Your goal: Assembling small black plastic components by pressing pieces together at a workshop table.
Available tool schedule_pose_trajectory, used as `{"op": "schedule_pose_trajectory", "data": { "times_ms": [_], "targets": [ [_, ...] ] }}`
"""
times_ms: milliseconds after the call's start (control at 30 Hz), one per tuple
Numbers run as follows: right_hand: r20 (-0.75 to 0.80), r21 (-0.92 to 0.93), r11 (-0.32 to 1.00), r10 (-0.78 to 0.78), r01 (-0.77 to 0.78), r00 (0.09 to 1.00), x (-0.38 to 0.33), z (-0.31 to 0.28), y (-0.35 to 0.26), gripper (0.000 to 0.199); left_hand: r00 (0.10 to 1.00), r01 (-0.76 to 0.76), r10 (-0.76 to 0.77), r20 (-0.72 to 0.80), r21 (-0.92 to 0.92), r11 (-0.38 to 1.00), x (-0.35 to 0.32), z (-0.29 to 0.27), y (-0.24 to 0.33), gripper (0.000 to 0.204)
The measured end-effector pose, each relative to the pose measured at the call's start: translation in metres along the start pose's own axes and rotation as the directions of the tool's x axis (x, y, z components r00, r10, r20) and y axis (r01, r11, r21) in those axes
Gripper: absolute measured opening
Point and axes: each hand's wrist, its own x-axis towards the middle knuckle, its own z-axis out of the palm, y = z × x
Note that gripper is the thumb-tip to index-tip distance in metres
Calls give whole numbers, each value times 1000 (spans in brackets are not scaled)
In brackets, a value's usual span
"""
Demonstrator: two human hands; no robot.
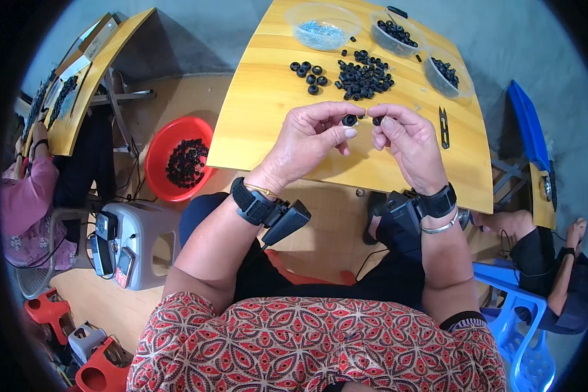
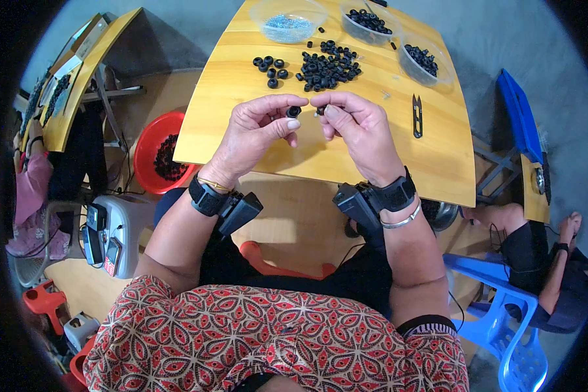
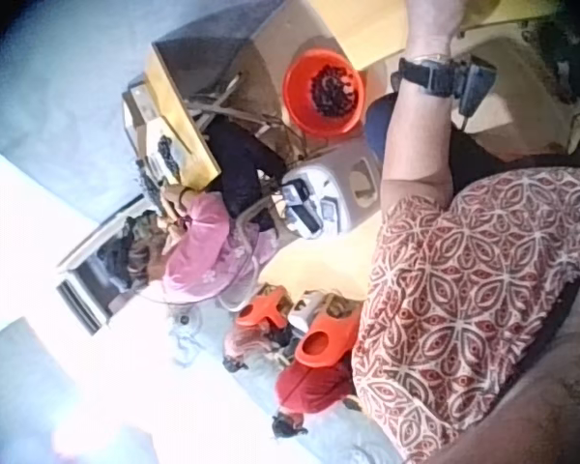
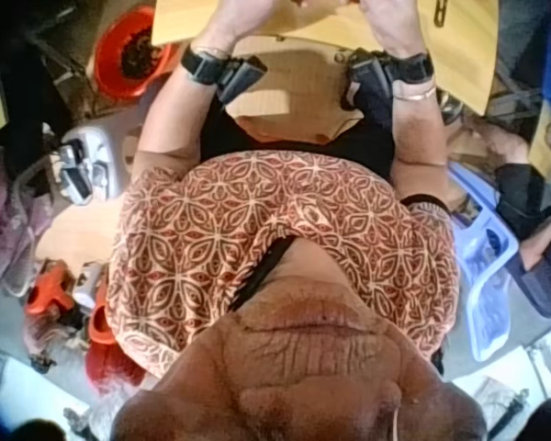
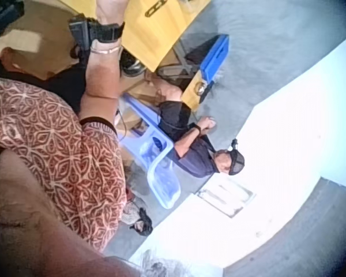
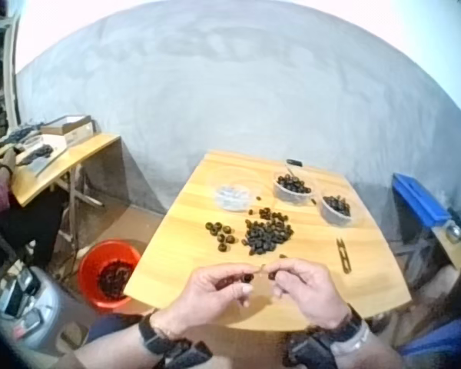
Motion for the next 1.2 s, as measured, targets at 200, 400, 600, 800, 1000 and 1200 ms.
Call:
{"op": "schedule_pose_trajectory", "data": {
  "times_ms": [200, 400, 600, 800, 1000, 1200],
  "targets": [
    [-7, 39, 999, -28, 29, 1000, 1, -18, 9, 14, 994, 111, -110, 24, -56, 992, 7, 13, -12, 25],
    [-8, -21, 998, -60, 59, 998, 4, -29, 13, 10, 979, 199, -199, 37, -346, 917, 11, 9, -22, 24],
    [-162, -502, 865, -106, 10, 981, 6, -57, 9, 10, 962, 233, -269, -54, -358, 904, 10, 8, -22, 20],
    [-112, -724, 687, -27, -63, 993, 5, -52, 8, 8, 952, 240, -252, 175, 89, 967, -2, 8, -19, 14],
    [-18, -872, 488, -115, 41, 993, 10, -50, 1, 8, 951, 252, -264, 160, 93, 963, -1, 7, -18, 13],
    [-39, -875, 483, -74, 2, 996, 23, -64, 11, 13, 968, 199, -210, 137, 95, 975, 1, 6, -21, 13]
  ]
}}
